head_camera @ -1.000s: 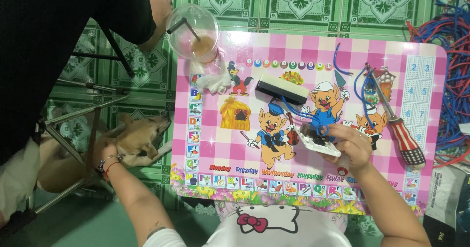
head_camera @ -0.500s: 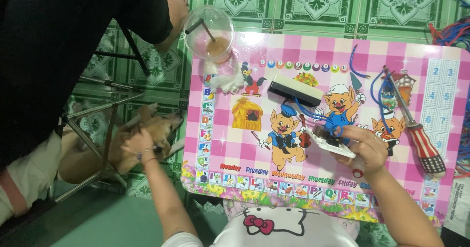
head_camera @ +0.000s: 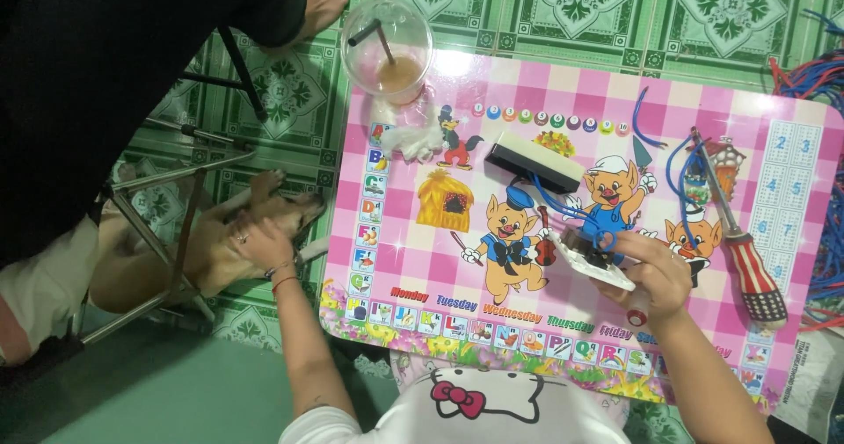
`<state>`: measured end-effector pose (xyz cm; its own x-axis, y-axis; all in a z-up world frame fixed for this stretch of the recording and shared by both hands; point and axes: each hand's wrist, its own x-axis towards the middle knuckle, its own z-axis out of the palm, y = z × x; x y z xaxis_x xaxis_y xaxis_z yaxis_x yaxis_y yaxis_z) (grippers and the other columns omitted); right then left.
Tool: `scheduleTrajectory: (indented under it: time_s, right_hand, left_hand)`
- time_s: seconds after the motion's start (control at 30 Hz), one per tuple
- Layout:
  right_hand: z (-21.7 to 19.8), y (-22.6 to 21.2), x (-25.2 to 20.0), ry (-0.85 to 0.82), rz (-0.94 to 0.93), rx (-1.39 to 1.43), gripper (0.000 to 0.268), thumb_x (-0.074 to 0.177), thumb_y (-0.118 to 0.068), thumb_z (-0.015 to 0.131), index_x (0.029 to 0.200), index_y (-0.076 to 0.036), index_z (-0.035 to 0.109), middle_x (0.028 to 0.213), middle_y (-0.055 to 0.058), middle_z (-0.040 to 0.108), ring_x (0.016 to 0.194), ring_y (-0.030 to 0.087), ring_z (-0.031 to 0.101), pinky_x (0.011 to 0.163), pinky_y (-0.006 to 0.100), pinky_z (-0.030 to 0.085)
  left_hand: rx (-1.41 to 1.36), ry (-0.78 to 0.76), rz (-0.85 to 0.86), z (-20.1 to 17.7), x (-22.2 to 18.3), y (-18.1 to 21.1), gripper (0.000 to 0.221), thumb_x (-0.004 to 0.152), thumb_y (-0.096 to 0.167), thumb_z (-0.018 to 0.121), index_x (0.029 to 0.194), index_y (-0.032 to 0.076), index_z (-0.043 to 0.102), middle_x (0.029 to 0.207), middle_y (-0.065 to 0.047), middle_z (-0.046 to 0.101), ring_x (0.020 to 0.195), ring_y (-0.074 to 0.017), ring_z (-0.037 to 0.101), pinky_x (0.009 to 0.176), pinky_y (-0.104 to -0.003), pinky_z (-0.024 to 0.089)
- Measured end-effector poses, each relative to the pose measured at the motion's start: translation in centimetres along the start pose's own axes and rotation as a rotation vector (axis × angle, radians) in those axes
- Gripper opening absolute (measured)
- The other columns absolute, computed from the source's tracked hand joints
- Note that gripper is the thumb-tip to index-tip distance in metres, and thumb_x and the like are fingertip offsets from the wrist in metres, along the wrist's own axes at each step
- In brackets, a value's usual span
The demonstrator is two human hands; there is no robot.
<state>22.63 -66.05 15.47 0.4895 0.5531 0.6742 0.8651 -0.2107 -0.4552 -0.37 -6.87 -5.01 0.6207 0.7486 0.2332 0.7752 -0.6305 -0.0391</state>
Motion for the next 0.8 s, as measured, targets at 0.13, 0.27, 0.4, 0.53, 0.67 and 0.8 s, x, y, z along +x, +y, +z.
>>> scheduleTrajectory:
  time_s: [0.13,0.27,0.4,0.53,0.67,0.8]
  right_hand:
    - [0.0,0.3,-0.2,0.022,-0.042,-0.043,0.039,0.089,-0.018,0.07,0.067,-0.003,0.041,0.094,0.029,0.072,0.086,0.039,0.074,0.065,0.041,0.061]
    - [0.5,0.1,0.2,0.087,0.027,-0.004,0.048,0.092,-0.031,0.077,0.06,-0.012,0.046,0.089,0.013,0.08,0.083,0.032,0.076,0.07,0.035,0.059]
    - [0.5,-0.8,1.3,0.101,0.045,0.006,0.049,0.092,-0.029,0.077,0.06,-0.01,0.044,0.088,0.014,0.079,0.082,0.033,0.076,0.068,0.036,0.06]
    - [0.5,-0.7,1.5,0.1,0.021,0.014,0.049,0.091,-0.03,0.078,0.06,-0.01,0.045,0.089,0.013,0.079,0.081,0.033,0.077,0.069,0.036,0.062]
    - [0.3,-0.6,1.4,0.093,0.018,0.042,0.047,0.086,-0.027,0.084,0.059,-0.009,0.05,0.091,0.014,0.08,0.082,0.034,0.078,0.07,0.037,0.063]
    - [0.3,-0.4,1.3,0.089,0.02,0.039,0.047,0.088,-0.029,0.082,0.06,-0.01,0.05,0.09,0.014,0.08,0.081,0.034,0.078,0.067,0.038,0.063]
  left_hand:
    - [-0.06,0.211,0.131,-0.8,0.0,3.1,0.036,0.098,0.032,0.053,0.117,0.008,0.073,0.131,-0.02,0.063,0.126,-0.0406,0.052,0.109,-0.062,0.028]
    - [0.021,0.273,0.202,2.4,1.1,-0.9,0.021,0.092,0.035,0.069,0.094,0.016,0.077,0.097,-0.012,0.072,0.086,-0.0354,0.069,0.088,-0.049,0.048]
    - [-0.096,0.242,0.045,3.9,2.8,-1.9,0.029,0.102,0.042,0.06,0.108,0.021,0.078,0.105,-0.006,0.075,0.081,-0.031,0.073,0.088,-0.045,0.047]
    - [-0.132,0.188,-0.046,5.5,4.4,-3.3,0.022,0.083,0.046,0.073,0.089,0.025,0.078,0.073,-0.006,0.071,0.066,-0.0311,0.07,0.066,-0.038,0.052]
    - [-0.345,0.117,-0.243,6.3,5.5,-3.5,0.035,0.091,0.049,0.076,0.11,0.02,0.073,0.089,-0.008,0.075,0.083,-0.0316,0.073,0.076,-0.042,0.055]
    - [-0.215,-0.201,-0.304,2.6,6.1,-1.1,0.073,0.085,0.068,0.068,0.136,0.018,0.058,0.114,-0.016,0.073,0.103,-0.0389,0.069,0.09,-0.052,0.048]
